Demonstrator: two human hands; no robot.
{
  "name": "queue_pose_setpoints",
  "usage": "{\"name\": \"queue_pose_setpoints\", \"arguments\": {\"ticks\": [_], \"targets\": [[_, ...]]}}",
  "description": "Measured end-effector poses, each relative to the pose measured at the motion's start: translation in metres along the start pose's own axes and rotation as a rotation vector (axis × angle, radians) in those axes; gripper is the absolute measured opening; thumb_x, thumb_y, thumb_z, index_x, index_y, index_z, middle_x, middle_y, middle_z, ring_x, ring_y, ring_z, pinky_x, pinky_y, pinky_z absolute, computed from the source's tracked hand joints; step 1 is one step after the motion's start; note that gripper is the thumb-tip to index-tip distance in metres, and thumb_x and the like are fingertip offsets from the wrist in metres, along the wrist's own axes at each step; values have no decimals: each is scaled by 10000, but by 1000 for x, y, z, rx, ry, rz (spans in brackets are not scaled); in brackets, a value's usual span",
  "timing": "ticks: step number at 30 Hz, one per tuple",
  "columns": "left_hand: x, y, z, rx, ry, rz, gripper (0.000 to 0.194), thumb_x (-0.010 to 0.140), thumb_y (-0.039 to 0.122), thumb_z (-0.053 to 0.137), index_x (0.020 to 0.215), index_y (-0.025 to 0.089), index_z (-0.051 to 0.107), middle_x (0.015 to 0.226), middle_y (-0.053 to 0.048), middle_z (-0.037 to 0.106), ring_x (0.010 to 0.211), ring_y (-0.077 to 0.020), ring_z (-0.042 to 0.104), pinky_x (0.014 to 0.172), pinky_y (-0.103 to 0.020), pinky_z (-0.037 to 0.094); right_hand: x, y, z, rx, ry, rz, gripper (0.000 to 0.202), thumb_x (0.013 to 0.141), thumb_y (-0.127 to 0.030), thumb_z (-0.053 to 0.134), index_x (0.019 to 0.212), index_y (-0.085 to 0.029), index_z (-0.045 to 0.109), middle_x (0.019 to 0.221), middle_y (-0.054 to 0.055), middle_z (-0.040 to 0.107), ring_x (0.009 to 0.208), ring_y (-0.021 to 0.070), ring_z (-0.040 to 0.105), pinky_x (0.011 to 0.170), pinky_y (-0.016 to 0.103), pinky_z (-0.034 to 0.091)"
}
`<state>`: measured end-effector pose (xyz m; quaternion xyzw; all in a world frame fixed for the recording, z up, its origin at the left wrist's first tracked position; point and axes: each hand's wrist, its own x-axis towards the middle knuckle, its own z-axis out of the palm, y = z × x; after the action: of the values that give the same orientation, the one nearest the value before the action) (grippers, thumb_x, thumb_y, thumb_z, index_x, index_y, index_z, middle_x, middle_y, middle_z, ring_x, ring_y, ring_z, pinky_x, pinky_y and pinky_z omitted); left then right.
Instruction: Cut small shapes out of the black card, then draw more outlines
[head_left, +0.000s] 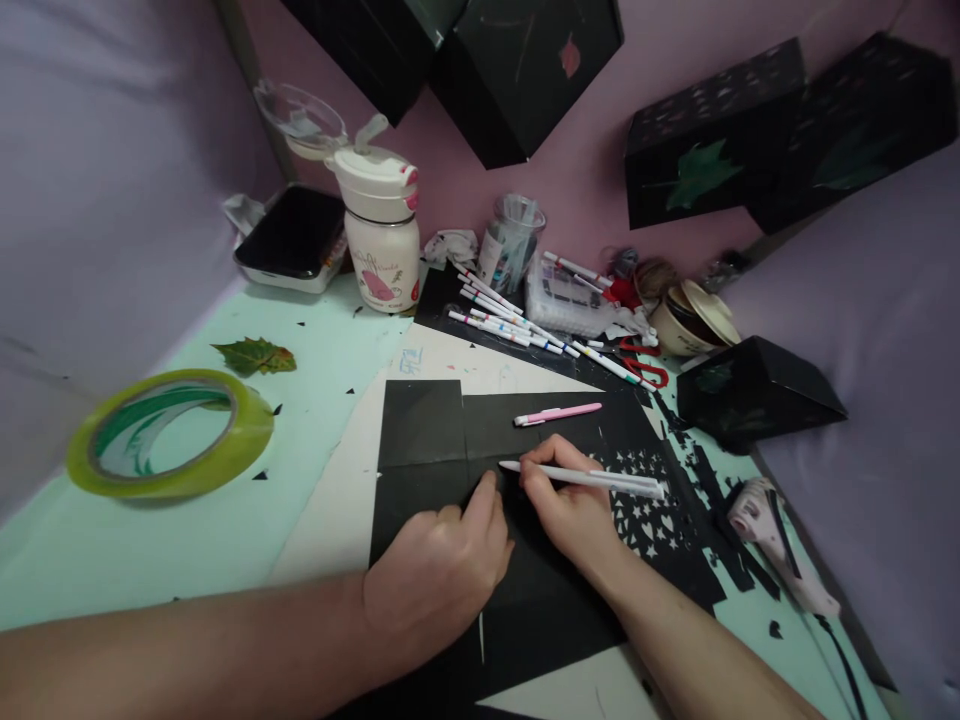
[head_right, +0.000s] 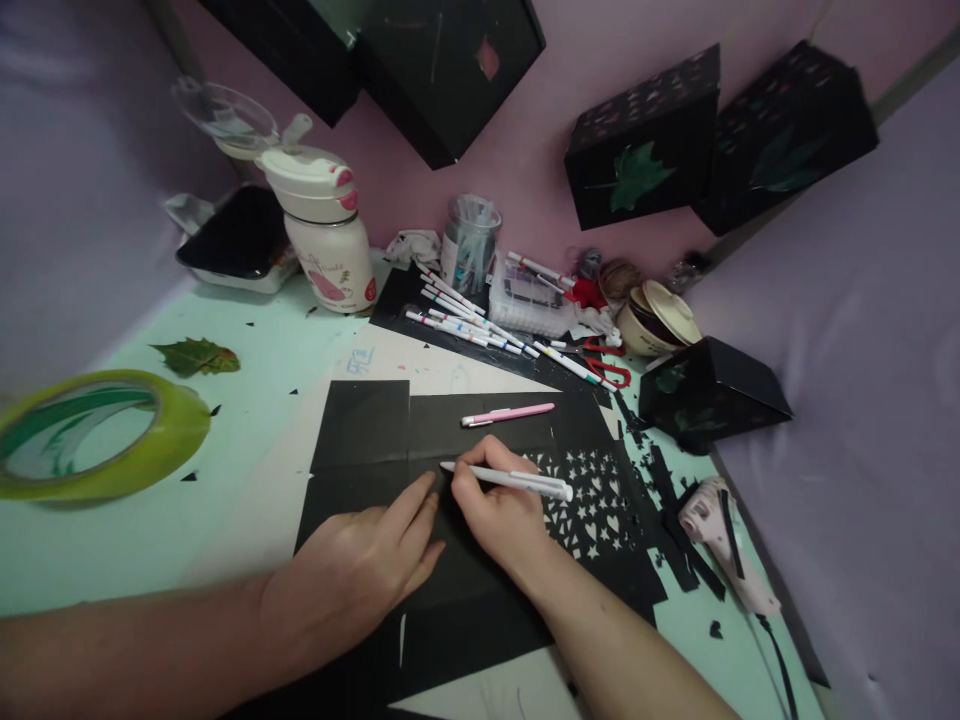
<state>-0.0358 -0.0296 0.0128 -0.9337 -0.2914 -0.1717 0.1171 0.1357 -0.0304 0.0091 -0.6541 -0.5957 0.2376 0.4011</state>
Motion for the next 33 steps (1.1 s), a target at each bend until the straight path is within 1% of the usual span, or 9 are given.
{"name": "queue_pose_setpoints", "arguments": {"ticks": [5,10,18,21,25,33], "targets": [[1,-1,-2,11,4,12,293,841,272,567,1010,88,719,1097,-154,709,467,-149,597,374,-271,430,0,0,0,-4,-11,-20,168,814,-226,547,648,-200,562,542,-41,568,497,112,506,521,226,390],[1,-1,-4,37,-6,7,277,815,253,588,991,89,727,1083,-158,712,459,-150,594,372,-268,424,0,-2,-1,-5,-22,-25,179,817,-236,545,641,-204,541,531,-47,538,494,112,486,518,229,380],[1,-1,-4,33,-10,17,291,832,234,562,1018,75,720,1079,-162,711,460,-155,595,363,-275,437,-2,-2,-1,26,-59,-46,189,787,-208,539,601,-209,507,502,-54,477,476,108,439,485,229,338],[1,-1,-4,21,-21,22,299,849,246,550,1025,70,716,1085,-167,708,466,-157,600,365,-277,445,-3,-1,-1,32,-41,-32,185,792,-217,544,610,-207,518,509,-53,491,480,109,453,498,230,352],[1,-1,-3,21,-23,19,287,826,242,574,1007,72,717,1088,-173,705,461,-157,598,363,-276,440,-3,-1,-1,20,-9,-5,172,804,-235,551,634,-205,543,529,-46,532,503,117,494,527,233,383],[-1,0,-1,31,-15,20,285,847,240,546,1010,66,703,1081,-180,703,469,-147,596,379,-267,426,-2,0,0,-8,-7,-15,169,810,-240,551,645,-206,554,549,-39,565,514,122,504,534,237,388]]}}
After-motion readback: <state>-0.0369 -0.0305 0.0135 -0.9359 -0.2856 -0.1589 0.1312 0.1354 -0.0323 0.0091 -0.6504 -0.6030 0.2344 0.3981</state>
